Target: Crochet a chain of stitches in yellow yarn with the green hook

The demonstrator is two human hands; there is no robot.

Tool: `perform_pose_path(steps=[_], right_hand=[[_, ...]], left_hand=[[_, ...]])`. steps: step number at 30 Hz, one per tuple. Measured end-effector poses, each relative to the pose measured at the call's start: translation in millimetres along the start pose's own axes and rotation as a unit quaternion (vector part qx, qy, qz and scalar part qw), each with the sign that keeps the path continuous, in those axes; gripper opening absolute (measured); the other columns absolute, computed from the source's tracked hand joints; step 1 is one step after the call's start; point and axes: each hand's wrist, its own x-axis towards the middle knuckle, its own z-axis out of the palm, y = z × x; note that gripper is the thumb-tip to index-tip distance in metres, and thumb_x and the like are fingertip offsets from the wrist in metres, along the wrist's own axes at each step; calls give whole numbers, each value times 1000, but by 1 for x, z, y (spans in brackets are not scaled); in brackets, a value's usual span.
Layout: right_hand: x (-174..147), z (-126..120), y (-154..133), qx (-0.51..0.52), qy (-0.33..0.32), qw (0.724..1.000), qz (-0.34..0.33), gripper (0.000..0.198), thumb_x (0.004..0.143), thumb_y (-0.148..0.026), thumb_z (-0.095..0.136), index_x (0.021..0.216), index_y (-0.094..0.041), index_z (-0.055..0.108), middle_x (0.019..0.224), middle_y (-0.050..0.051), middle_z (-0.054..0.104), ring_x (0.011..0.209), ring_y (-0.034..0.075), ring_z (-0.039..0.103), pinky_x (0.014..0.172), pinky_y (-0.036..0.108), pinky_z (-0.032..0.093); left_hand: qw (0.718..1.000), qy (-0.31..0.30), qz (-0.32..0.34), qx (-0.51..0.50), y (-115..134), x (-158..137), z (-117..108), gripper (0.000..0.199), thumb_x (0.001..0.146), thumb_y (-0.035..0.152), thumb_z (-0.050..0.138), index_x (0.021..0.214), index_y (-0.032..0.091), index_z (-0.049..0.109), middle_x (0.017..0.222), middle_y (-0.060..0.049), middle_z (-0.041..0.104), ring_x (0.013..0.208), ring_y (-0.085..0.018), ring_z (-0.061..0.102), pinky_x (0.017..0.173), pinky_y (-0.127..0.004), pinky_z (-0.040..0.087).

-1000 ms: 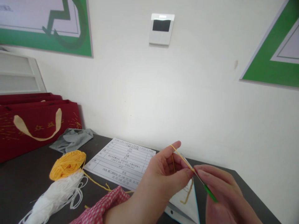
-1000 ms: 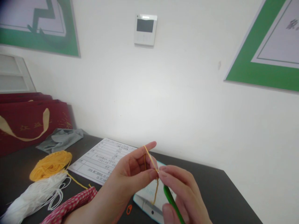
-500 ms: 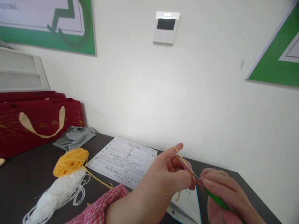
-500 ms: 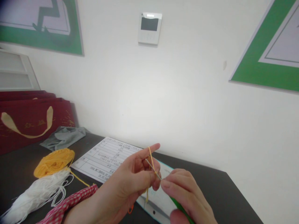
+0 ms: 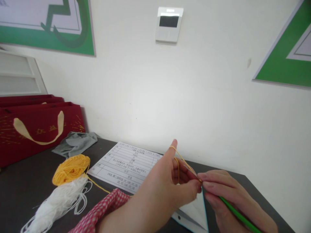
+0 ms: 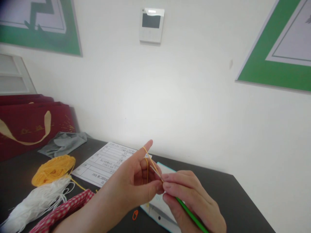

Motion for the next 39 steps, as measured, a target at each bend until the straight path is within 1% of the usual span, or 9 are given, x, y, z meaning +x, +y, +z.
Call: perform_pose_path(steps=[3,7,13,19,25,28,31,34,39], right_hand=[[-6,6,1,19,41,999,20,30,82,-4,70,101,-26,77,99,2,78,88,21,72,72,32,62],[-8,10,0,73,80,993,56,26,85,-7,71,102,-26,79,99,2,79,92,17,73,81,26,62],[2,19,-5,173,167,957,164,5,83,-25,80,87,-26,82,86,1,80,79,13,76,71,15,62],[2,24,-5,205,177,941,204,5,81,-26,81,87,-25,83,85,1,80,79,13,77,73,15,62],[-3,27,-5,163,199,950,179,10,80,-18,80,86,-26,82,84,2,79,77,13,76,71,16,62],[-10,27,-5,106,185,965,151,19,81,-9,75,88,-26,80,87,1,78,79,13,74,70,17,61],[-16,26,-4,16,157,982,101,26,79,-3,73,91,-25,79,92,1,77,81,15,73,71,22,61],[-18,22,-3,-61,141,987,52,29,78,-2,74,94,-25,77,95,1,77,80,17,72,70,28,62],[-17,15,-2,-103,75,992,-11,37,82,-5,73,110,-29,74,103,0,77,87,19,73,72,30,64]], left_hand=[[1000,-1,-1,-24,2,0,2,124,60,16,89,158,11,14,73,5,65,66,-12,59,68,-28,47],[996,-17,-7,-88,4,1,3,127,60,23,92,158,9,13,70,5,65,60,-12,61,64,-28,48],[996,-7,-25,-91,9,1,8,124,57,27,94,155,4,21,68,4,67,63,-11,61,68,-28,48],[998,22,17,-63,-6,6,8,111,62,22,89,154,8,28,71,4,66,68,-13,61,71,-30,48],[992,72,104,-12,-26,5,8,81,71,13,80,144,16,46,76,5,61,75,-12,59,79,-30,48],[987,89,128,-27,-33,3,10,75,73,13,78,142,20,50,77,4,61,74,-12,59,78,-30,48],[985,84,132,-71,-41,4,13,77,73,13,77,144,20,47,77,4,63,75,-13,61,78,-30,49],[979,98,132,-117,-42,6,16,88,69,13,79,148,15,40,72,4,64,72,-14,63,76,-31,51],[973,135,99,-160,-29,0,25,92,67,8,78,149,8,36,69,5,66,73,-13,63,80,-32,52]])
